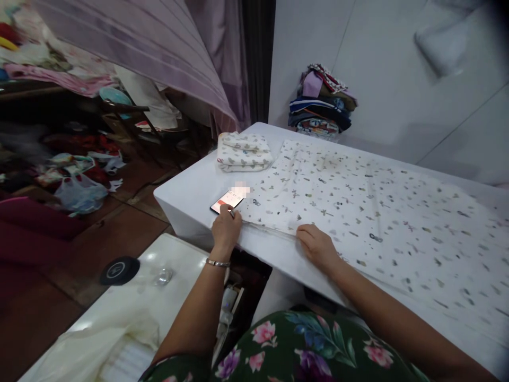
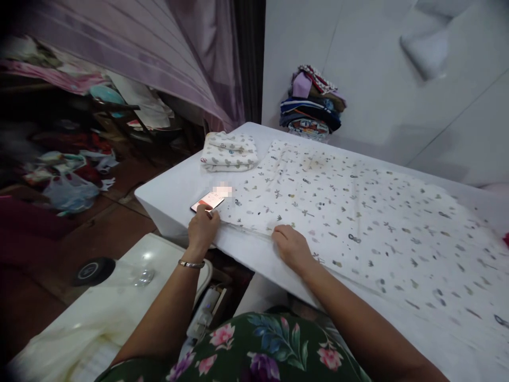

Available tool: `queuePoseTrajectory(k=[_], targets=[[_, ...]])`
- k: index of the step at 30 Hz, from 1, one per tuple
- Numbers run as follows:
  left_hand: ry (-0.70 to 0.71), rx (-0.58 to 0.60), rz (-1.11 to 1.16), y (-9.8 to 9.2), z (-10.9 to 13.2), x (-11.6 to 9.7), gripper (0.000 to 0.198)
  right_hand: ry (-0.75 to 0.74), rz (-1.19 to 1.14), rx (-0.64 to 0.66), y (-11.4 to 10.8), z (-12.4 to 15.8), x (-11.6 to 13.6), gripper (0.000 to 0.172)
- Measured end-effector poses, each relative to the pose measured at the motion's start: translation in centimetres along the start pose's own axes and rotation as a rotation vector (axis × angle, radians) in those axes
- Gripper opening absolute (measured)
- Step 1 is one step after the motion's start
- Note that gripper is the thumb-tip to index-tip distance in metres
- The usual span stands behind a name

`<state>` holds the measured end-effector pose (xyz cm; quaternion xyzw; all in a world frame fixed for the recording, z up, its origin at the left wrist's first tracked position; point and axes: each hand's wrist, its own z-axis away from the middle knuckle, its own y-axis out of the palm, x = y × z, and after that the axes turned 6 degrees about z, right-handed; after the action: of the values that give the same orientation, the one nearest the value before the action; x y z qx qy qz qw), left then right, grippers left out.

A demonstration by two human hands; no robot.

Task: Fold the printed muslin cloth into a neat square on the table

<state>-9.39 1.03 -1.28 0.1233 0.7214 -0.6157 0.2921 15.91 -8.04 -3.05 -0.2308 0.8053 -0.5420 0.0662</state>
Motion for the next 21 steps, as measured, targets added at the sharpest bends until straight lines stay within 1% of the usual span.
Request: queuePoseTrajectory(k=[5, 9, 12, 14, 19, 21], targets=[[-0.006, -0.018, 0.004, 0.15, -0.17, 0.20, 0.027, -0.028, 0.000, 0.109, 0.12, -0.03, 0.11, 0.031], [-0.009, -0.029, 0.041, 0.24, -0.34, 0.36, 0.025, -0.062, -0.036, 0.096, -0.20, 0.27, 0.29, 0.025], [-0.016, -0.030, 0.064, 0.11, -0.32, 0.27, 0.025, -0.072, -0.029, 0.120, -0.43, 0.47, 0.25, 0.022], [-0.021, -0.031, 0.076, 0.00, -0.28, 0.17, 0.026, -0.084, -0.016, 0.132, -0.36, 0.63, 0.17, 0.024], [-0.021, -0.028, 0.069, -0.14, -0.40, 0.09, 0.028, -0.090, 0.031, 0.105, 0.17, 0.85, -0.03, 0.032], [-0.017, -0.024, 0.063, -0.20, -0.49, 0.08, 0.027, -0.089, 0.063, 0.130, 0.16, 0.76, -0.12, 0.033]])
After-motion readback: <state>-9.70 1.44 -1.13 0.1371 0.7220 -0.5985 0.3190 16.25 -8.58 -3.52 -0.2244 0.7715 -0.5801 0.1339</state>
